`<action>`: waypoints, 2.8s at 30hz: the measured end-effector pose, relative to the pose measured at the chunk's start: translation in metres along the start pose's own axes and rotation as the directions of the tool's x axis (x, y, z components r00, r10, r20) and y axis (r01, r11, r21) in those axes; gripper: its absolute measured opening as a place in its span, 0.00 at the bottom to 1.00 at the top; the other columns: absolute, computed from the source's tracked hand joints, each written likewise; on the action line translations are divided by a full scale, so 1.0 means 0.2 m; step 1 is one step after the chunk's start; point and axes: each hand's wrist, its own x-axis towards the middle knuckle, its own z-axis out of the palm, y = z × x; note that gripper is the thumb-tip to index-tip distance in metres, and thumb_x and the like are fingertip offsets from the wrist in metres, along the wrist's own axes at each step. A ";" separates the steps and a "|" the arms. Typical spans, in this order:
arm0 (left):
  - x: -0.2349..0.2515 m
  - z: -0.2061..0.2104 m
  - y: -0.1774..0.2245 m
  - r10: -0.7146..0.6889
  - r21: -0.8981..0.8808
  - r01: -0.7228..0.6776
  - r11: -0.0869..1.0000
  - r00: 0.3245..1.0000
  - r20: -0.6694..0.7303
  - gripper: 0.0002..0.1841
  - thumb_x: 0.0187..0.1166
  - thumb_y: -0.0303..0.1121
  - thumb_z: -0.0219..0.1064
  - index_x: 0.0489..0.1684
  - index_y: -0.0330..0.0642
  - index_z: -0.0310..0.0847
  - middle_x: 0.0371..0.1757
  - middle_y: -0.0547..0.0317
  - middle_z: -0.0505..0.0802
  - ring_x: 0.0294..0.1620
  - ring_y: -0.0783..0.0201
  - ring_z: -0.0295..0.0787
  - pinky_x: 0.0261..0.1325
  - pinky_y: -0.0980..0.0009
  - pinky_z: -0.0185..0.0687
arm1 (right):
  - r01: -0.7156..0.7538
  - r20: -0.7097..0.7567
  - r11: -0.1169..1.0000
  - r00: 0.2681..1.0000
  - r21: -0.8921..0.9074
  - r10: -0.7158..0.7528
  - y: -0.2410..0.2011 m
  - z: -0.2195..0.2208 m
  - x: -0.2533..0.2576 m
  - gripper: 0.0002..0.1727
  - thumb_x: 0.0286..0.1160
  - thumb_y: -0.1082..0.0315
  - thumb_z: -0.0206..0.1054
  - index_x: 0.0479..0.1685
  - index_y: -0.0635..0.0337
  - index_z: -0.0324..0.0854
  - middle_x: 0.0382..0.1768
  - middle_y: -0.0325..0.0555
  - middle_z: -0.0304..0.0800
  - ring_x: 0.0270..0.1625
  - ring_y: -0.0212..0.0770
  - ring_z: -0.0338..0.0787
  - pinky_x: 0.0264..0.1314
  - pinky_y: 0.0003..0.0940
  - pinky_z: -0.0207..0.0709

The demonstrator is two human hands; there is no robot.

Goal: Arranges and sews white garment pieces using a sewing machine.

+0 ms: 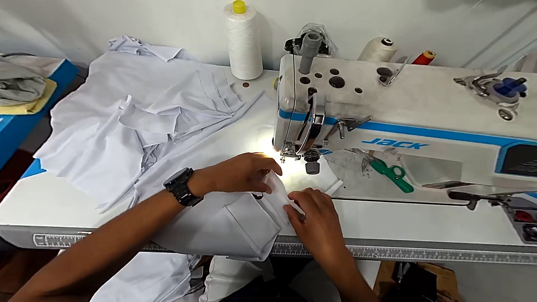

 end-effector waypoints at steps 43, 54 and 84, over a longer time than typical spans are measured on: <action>-0.11 0.07 -0.04 0.325 0.432 -0.221 0.874 0.928 -0.182 0.11 0.83 0.26 0.61 0.40 0.43 0.93 0.47 0.57 0.95 0.43 0.62 0.90 0.44 0.68 0.84 | 0.259 0.034 0.957 0.964 0.130 -0.265 0.05 0.00 0.04 0.08 0.79 0.64 0.68 0.43 0.47 0.94 0.49 0.35 0.90 0.54 0.36 0.87 0.53 0.32 0.83; -0.13 0.07 -0.01 0.343 0.506 -0.228 0.832 0.928 -0.146 0.13 0.80 0.24 0.60 0.38 0.43 0.94 0.46 0.58 0.97 0.45 0.60 0.92 0.44 0.67 0.84 | 0.322 0.079 0.945 0.942 0.064 -0.326 0.05 0.01 0.02 0.10 0.80 0.67 0.65 0.48 0.46 0.93 0.52 0.33 0.91 0.59 0.37 0.86 0.60 0.35 0.79; 0.19 -0.22 -0.10 0.214 0.294 -0.216 0.931 0.976 0.042 0.21 0.82 0.38 0.54 0.33 0.37 0.93 0.46 0.50 0.97 0.63 0.55 0.91 0.85 0.56 0.62 | -0.086 0.074 0.940 0.990 -0.329 0.116 -0.15 0.12 0.02 0.34 0.86 0.37 0.47 0.75 0.46 0.83 0.79 0.33 0.81 0.85 0.52 0.74 0.83 0.66 0.61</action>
